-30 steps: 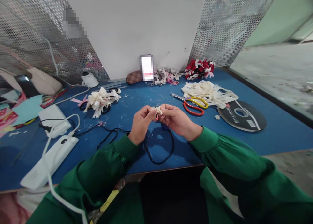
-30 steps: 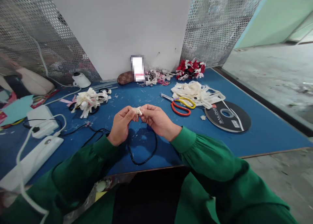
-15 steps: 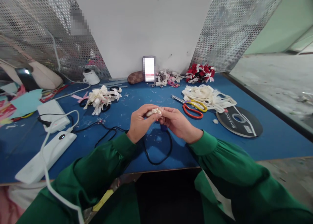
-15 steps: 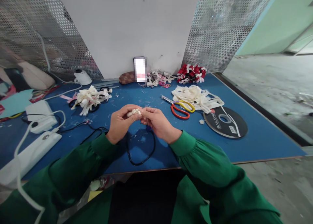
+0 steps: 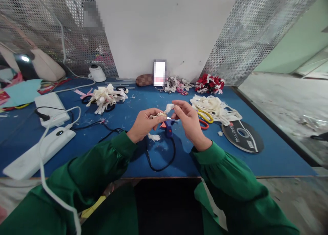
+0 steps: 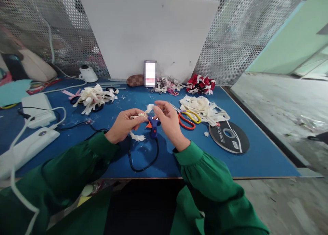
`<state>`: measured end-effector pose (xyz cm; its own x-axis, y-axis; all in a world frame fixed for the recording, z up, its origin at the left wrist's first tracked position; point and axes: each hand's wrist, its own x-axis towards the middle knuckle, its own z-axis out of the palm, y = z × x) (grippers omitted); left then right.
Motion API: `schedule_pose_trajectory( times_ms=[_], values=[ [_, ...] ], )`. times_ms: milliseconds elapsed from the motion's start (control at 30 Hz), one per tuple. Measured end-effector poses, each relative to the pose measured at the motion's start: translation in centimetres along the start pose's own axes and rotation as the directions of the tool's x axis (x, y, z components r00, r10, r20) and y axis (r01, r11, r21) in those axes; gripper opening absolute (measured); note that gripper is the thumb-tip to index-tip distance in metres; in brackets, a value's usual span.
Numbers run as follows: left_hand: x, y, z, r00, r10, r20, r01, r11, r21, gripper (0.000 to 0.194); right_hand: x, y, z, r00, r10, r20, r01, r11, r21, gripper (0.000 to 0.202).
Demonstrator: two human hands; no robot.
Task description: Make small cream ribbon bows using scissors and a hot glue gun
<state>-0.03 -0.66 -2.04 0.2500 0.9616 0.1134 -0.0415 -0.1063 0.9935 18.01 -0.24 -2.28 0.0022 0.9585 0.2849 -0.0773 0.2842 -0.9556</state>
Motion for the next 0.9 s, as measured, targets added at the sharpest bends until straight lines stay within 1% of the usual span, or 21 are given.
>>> schedule_pose_trajectory(
  times_ms=[67,100,167,233,267,333,367,433,500,567,600,667,700,733,767,833,900],
  values=[
    [0.0,0.1,-0.2,1.000,-0.001,0.030,0.000,1.000,0.018,0.023,0.1,-0.6,-0.5,0.996,-0.070,0.060,0.074,0.996,-0.051,0.042],
    [0.1,0.1,-0.3,0.999,-0.009,0.043,0.008,1.000,0.017,0.024,0.1,-0.8,-0.8,0.987,-0.115,0.113,0.127,0.986,-0.106,0.045],
    [0.2,0.1,-0.5,0.997,-0.030,0.071,0.030,1.000,0.002,0.025,0.2,-1.3,-1.3,0.951,-0.201,0.236,0.253,0.943,-0.218,0.042],
    [0.3,0.1,-0.7,0.992,-0.056,0.111,0.058,0.998,-0.016,0.025,0.3,-1.4,-1.6,0.914,-0.252,0.317,0.347,0.892,-0.290,0.033],
    [0.4,0.1,-0.8,0.988,-0.073,0.137,0.077,0.997,-0.023,0.025,0.4,-1.3,-1.7,0.904,-0.261,0.338,0.370,0.874,-0.315,0.026],
    [0.5,0.2,-0.9,0.977,-0.106,0.185,0.115,0.993,-0.037,0.025,0.7,-1.1,-1.9,0.905,-0.254,0.342,0.378,0.848,-0.371,0.013],
    [0.5,0.2,-1.0,0.972,-0.124,0.199,0.136,0.990,-0.046,0.025,0.9,-1.0,-1.9,0.910,-0.241,0.337,0.369,0.840,-0.398,0.011],
    [0.8,0.3,-1.3,0.962,-0.166,0.217,0.183,0.981,-0.064,0.023,1.2,-0.9,-2.2,0.928,-0.207,0.309,0.331,0.839,-0.432,0.012],
    [1.3,0.5,-1.9,0.953,-0.209,0.219,0.229,0.971,-0.071,0.028,1.7,-0.9,-2.7,0.954,-0.173,0.243,0.267,0.858,-0.439,0.010],
    [2.0,0.5,-3.0,0.947,-0.245,0.210,0.263,0.963,-0.063,0.037,2.1,-1.0,-3.6,0.979,-0.140,0.151,0.193,0.881,-0.431,0.009],
    [2.4,0.6,-3.6,0.937,-0.267,0.223,0.286,0.956,-0.058,0.040,2.3,-1.0,-4.2,0.987,-0.129,0.093,0.157,0.890,-0.428,0.010],
    [3.3,0.5,-5.1,0.923,-0.321,0.212,0.344,0.935,-0.082,0.040,2.7,-1.1,-5.4,0.991,-0.122,-0.057,0.087,0.902,-0.423,0.011],
    [3.7,0.5,-5.9,0.911,-0.360,0.202,0.387,0.915,-0.112,0.040,2.8,-1.0,-6.1,0.982,-0.125,-0.140,0.056,0.907,-0.417,0.012],
    [4.1,0.4,-6.6,0.890,-0.415,0.189,0.445,0.881,-0.161,0.037,3.0,-1.0,-6.7,0.967,-0.132,-0.218,0.032,0.911,-0.411,0.012],
    [4.5,0.4,-7.3,0.870,-0.465,0.167,0.493,0.837,-0.238,0.035,3.1,-1.0,-7.3,0.946,-0.147,-0.289,0.017,0.913,-0.409,0.012],
    [5.2,0.3,-8.6,0.854,-0.504,0.124,0.516,0.799,-0.309,0.026,3.4,-1.0,-8.5,0.891,-0.194,-0.411,0.004,0.908,-0.419,0.011],
    [5.9,0.3,-9.5,0.841,-0.535,0.080,0.522,0.766,-0.375,0.018,3.6,-1.0,-9.7,0.824,-0.247,-0.509,-0.004,0.897,-0.443,0.010]
  ],
)
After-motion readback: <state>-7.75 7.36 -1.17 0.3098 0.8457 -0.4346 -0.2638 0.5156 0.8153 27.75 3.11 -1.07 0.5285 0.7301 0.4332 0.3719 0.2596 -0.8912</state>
